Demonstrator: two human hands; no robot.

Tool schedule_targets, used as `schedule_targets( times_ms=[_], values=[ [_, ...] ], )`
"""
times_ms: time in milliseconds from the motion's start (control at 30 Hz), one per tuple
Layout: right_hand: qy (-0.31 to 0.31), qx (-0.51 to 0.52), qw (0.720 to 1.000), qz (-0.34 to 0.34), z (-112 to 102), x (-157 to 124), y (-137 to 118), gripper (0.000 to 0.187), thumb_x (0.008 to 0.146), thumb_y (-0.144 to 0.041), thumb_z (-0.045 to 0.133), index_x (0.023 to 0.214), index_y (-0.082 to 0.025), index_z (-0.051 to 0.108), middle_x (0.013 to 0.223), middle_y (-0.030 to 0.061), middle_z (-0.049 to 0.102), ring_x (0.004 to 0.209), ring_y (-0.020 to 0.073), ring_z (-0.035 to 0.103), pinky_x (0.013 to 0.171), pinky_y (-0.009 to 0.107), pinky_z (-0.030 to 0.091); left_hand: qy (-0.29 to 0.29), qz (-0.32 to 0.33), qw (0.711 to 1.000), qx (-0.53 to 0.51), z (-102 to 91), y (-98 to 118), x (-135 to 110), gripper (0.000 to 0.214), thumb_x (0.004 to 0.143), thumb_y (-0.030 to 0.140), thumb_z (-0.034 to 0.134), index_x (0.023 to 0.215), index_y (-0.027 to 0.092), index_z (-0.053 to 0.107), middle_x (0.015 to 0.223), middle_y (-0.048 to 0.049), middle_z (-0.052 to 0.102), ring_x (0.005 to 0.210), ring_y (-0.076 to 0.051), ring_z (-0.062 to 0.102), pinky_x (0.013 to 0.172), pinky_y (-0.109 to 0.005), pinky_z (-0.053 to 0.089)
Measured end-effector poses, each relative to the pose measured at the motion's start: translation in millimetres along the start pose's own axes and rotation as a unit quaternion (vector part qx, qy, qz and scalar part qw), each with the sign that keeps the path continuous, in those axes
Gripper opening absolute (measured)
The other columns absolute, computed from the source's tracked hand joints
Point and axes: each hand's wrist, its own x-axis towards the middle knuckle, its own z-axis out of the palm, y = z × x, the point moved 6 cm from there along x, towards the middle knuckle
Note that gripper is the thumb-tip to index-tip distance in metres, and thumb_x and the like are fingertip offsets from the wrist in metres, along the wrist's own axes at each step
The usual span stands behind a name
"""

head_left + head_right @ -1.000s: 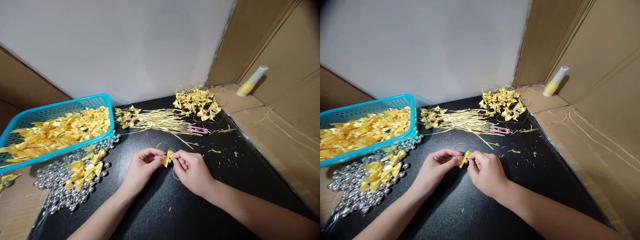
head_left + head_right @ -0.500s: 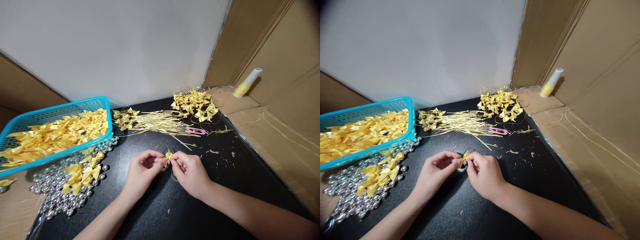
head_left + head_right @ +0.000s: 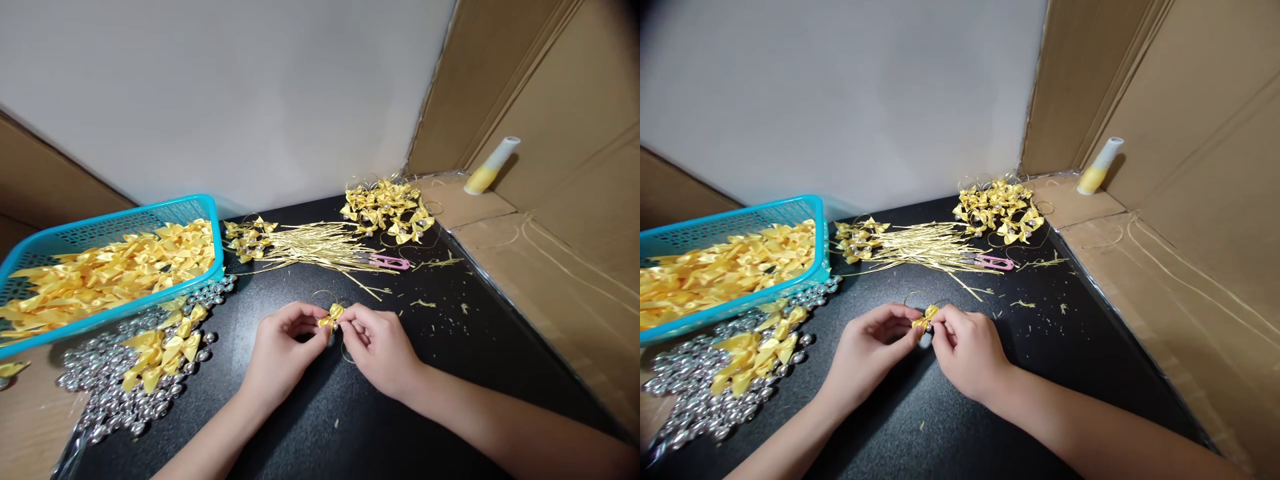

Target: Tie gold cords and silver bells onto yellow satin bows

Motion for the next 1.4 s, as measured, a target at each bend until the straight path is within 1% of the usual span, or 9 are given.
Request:
schedule_targets(
  times_ms=[100, 200, 333, 433, 567, 967, 1100, 1267, 1400],
  values=[
    [0.003, 0.004, 1.0, 0.002, -0.6, 0.3, -0.2, 0.016, 0.085, -0.016, 0.048, 0.075, -0.018, 0.059, 0.052, -0.0049, 0.049, 0.044, 0.0083, 0.04, 0.047, 0.021, 0.029, -0.012, 0.01, 0.999, 0.032, 0.0, 0.7, -0.1, 0.011, 0.071, 0.023, 0.071, 0.079, 0.016, 0.069, 0.076, -0.0045, 0.073, 0.067, -0.017, 0.069, 0.064, -0.026, 0.057],
    [0.001, 0.003, 1.0, 0.004, -0.3, 0.1, 0.0, 0.015, 0.085, -0.016, 0.048, 0.075, -0.018, 0.059, 0.052, -0.0052, 0.048, 0.044, 0.0083, 0.04, 0.048, 0.021, 0.029, -0.02, 0.024, 0.996, 0.089, -1.0, 2.8, -0.6, 0.011, 0.075, 0.026, 0.069, 0.079, 0.016, 0.069, 0.074, -0.004, 0.073, 0.066, -0.017, 0.069, 0.064, -0.026, 0.056],
    [-0.002, 0.001, 1.0, 0.005, 0.4, -0.9, 0.1, 0.015, 0.085, -0.016, 0.048, 0.074, -0.018, 0.058, 0.051, -0.0056, 0.046, 0.045, 0.0083, 0.039, 0.048, 0.021, 0.028, -0.016, 0.069, 0.98, 0.184, -3.1, 11.8, -1.7, 0.01, 0.077, 0.025, 0.066, 0.078, 0.017, 0.071, 0.073, -0.0027, 0.074, 0.064, -0.016, 0.069, 0.063, -0.024, 0.055],
    [-0.005, 0.003, 1.0, 0.006, 0.3, -1.5, -0.2, 0.015, 0.085, -0.016, 0.048, 0.074, -0.018, 0.058, 0.051, -0.0058, 0.044, 0.045, 0.0083, 0.038, 0.049, 0.021, 0.028, -0.007, 0.102, 0.969, 0.223, -3.8, 19.0, -2.6, 0.01, 0.078, 0.021, 0.064, 0.071, 0.017, 0.071, 0.066, -0.0007, 0.074, 0.056, -0.014, 0.067, 0.057, -0.021, 0.053],
    [-0.002, 0.01, 1.0, 0.002, -0.4, -1.0, -0.5, 0.015, 0.084, -0.016, 0.048, 0.073, -0.018, 0.057, 0.049, -0.0067, 0.041, 0.044, 0.0079, 0.036, 0.048, 0.022, 0.026, 0.018, 0.131, 0.964, 0.232, -4.7, 23.1, -3.8, 0.011, 0.077, 0.018, 0.063, 0.068, 0.017, 0.07, 0.06, 0.0011, 0.072, 0.048, -0.011, 0.063, 0.051, -0.017, 0.05],
    [0.005, -0.016, 1.0, -0.011, 0.8, 0.4, -0.4, 0.015, 0.082, -0.015, 0.049, 0.07, -0.018, 0.056, 0.049, -0.0075, 0.034, 0.044, 0.0077, 0.032, 0.048, 0.023, 0.024, 0.039, 0.194, 0.953, 0.231, -2.8, 27.4, -8.2, 0.011, 0.078, 0.016, 0.063, 0.07, 0.017, 0.07, 0.061, 0.0019, 0.073, 0.046, -0.009, 0.063, 0.047, -0.014, 0.05],
    [0.005, -0.018, 1.0, -0.009, 1.9, -0.5, -2.4, 0.017, 0.083, -0.015, 0.048, 0.068, -0.018, 0.055, 0.049, -0.0072, 0.034, 0.043, 0.0078, 0.033, 0.047, 0.022, 0.024, 0.04, 0.204, 0.95, 0.234, -1.3, 25.0, -9.0, 0.01, 0.079, 0.016, 0.064, 0.071, 0.017, 0.07, 0.062, 0.0019, 0.073, 0.048, -0.009, 0.065, 0.048, -0.014, 0.051],
    [-0.008, -0.016, 1.0, -0.002, 3.2, -3.3, -4.0, 0.015, 0.085, -0.013, 0.045, 0.073, -0.018, 0.053, 0.05, -0.0066, 0.038, 0.043, 0.0084, 0.035, 0.048, 0.022, 0.025, 0.047, 0.203, 0.95, 0.234, 0.8, 23.5, -10.0, 0.01, 0.079, 0.018, 0.064, 0.07, 0.016, 0.068, 0.063, 0.0016, 0.073, 0.05, -0.009, 0.066, 0.051, -0.014, 0.051],
    [-0.023, 0.011, 1.0, 0.009, 3.2, -4.9, -5.4, 0.014, 0.087, -0.013, 0.044, 0.076, -0.019, 0.051, 0.051, -0.0065, 0.04, 0.043, 0.0088, 0.037, 0.048, 0.022, 0.027, 0.058, 0.195, 0.953, 0.224, -0.2, 24.6, -11.5, 0.012, 0.078, 0.018, 0.064, 0.067, 0.017, 0.067, 0.06, 0.0029, 0.071, 0.047, -0.009, 0.063, 0.049, -0.014, 0.05]
  ],
)
